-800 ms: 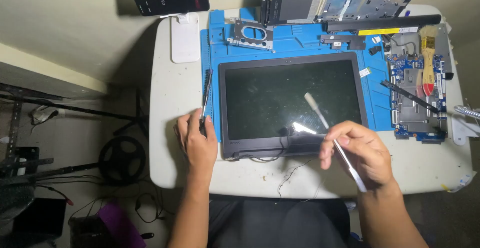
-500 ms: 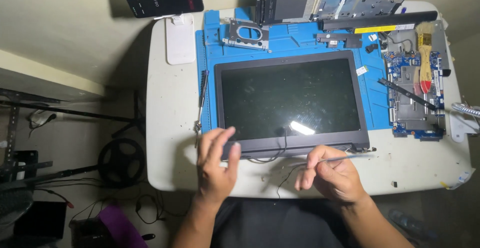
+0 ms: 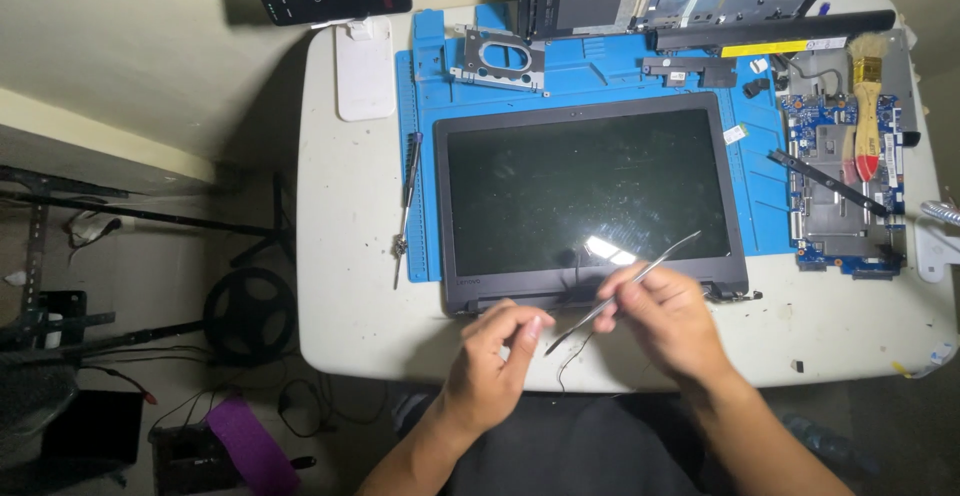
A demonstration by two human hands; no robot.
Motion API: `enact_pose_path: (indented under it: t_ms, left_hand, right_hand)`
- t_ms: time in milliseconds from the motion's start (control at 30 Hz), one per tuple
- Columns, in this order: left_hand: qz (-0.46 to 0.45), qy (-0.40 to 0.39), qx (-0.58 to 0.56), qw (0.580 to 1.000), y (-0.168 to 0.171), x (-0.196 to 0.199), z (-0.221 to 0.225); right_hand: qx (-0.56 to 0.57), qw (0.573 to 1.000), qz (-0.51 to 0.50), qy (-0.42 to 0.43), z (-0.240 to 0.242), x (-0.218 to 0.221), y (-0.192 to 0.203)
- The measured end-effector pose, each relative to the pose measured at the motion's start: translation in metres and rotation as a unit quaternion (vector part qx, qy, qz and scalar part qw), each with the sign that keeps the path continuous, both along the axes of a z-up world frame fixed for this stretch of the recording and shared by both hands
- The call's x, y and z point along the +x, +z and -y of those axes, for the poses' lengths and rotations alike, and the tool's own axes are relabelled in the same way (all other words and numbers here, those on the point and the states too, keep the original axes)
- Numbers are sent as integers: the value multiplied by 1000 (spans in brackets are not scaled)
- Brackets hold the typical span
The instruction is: Disassembling a laptop display panel by removing the plastic bezel and unscrewing the LCD screen from the lid.
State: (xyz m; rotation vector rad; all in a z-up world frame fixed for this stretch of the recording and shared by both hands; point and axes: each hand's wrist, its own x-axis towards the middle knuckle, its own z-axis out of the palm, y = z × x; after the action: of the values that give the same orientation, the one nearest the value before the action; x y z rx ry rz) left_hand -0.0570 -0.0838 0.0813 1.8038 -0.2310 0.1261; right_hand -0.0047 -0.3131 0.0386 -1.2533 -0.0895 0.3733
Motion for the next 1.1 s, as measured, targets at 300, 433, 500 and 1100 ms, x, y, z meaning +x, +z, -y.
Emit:
enact_pose_path:
  t_ms: [300, 433, 500, 1100]
  left_hand:
    - [138, 79, 342, 926, -37, 8, -5]
    - [103, 87, 391, 911, -47, 8, 4]
    - [99, 76, 405, 906, -48, 9, 8]
    - [3, 41, 421, 906, -44, 17, 18]
  right_hand:
    - [-88, 988, 23, -127, 8, 97, 19]
    - [-143, 984, 19, -104, -18, 103, 20]
    - [-165, 984, 22, -71, -26, 104, 19]
    - [-227, 973, 3, 38, -46, 99, 19]
